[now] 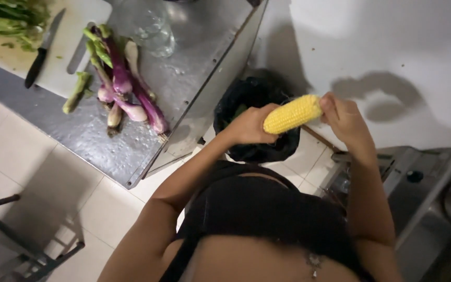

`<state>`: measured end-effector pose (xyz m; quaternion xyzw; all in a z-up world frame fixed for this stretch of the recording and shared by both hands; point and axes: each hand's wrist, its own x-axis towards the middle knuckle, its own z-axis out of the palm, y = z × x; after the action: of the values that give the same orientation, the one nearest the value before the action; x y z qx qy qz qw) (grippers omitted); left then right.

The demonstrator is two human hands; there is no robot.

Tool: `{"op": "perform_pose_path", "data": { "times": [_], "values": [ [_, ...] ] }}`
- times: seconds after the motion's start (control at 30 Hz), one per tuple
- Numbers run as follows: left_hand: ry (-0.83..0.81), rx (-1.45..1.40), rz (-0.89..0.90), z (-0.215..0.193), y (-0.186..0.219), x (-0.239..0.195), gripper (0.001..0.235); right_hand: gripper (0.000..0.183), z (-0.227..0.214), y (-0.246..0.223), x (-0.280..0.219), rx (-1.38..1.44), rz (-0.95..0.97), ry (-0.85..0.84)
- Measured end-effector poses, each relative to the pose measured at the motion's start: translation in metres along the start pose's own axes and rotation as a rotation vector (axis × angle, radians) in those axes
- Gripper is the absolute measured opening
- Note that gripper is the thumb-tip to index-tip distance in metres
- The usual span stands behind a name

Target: The person peels the husk and silk from a corn cob by hand over a trash can, uses a knife to scrape off a dark spot, and rinses the cob in a sink.

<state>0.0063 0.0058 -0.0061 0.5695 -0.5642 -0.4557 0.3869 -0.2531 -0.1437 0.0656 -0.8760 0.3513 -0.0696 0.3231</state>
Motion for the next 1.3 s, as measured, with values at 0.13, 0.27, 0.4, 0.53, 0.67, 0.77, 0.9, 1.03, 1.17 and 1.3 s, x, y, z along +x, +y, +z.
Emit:
{"op": "perform_pose_path", "data": {
  "times": [0.13,0.27,0.4,0.53,0.67,0.77,0.9,1.03,1.17,1.3],
  "values": [
    [-0.045,0.156,-0.030,-0.003,-0.003,-0.006,0.091,0.047,0.005,0.014,0.002,-0.039,-0.016,-0.073],
    [0.004,0.341,-0.072,0.006,-0.016,-0.006,0.095,0.052,0.028,0.019,0.002,-0.042,0.042,-0.036],
    [0.041,0.444,-0.009,0.003,-0.028,-0.018,0.095,0.059,0.066,0.047,0.004,0.197,0.174,0.013],
    [0.042,0.468,0.054,0.011,-0.053,-0.014,0.092,0.050,0.064,0.037,-0.006,0.368,0.183,-0.036],
    [0.010,0.505,0.065,-0.002,-0.029,-0.032,0.069,0.033,0.047,0.003,0.001,0.220,0.340,-0.107],
    [0.027,0.592,0.062,0.006,-0.042,-0.030,0.077,0.030,0.044,-0.002,-0.003,0.491,0.455,-0.055],
    [0.140,0.717,0.135,0.020,-0.076,-0.029,0.095,0.042,0.040,-0.012,-0.009,0.593,0.399,-0.105],
    [0.194,0.783,0.157,0.026,-0.089,-0.031,0.100,0.041,0.036,-0.012,-0.001,0.711,0.373,-0.140],
    [0.195,0.816,0.183,0.023,-0.075,-0.031,0.098,0.046,0.042,0.003,-0.008,0.567,0.389,-0.128],
    [0.191,0.835,0.211,0.020,-0.072,-0.030,0.100,0.048,0.057,0.020,-0.001,0.243,0.385,-0.134]
  ]
}}
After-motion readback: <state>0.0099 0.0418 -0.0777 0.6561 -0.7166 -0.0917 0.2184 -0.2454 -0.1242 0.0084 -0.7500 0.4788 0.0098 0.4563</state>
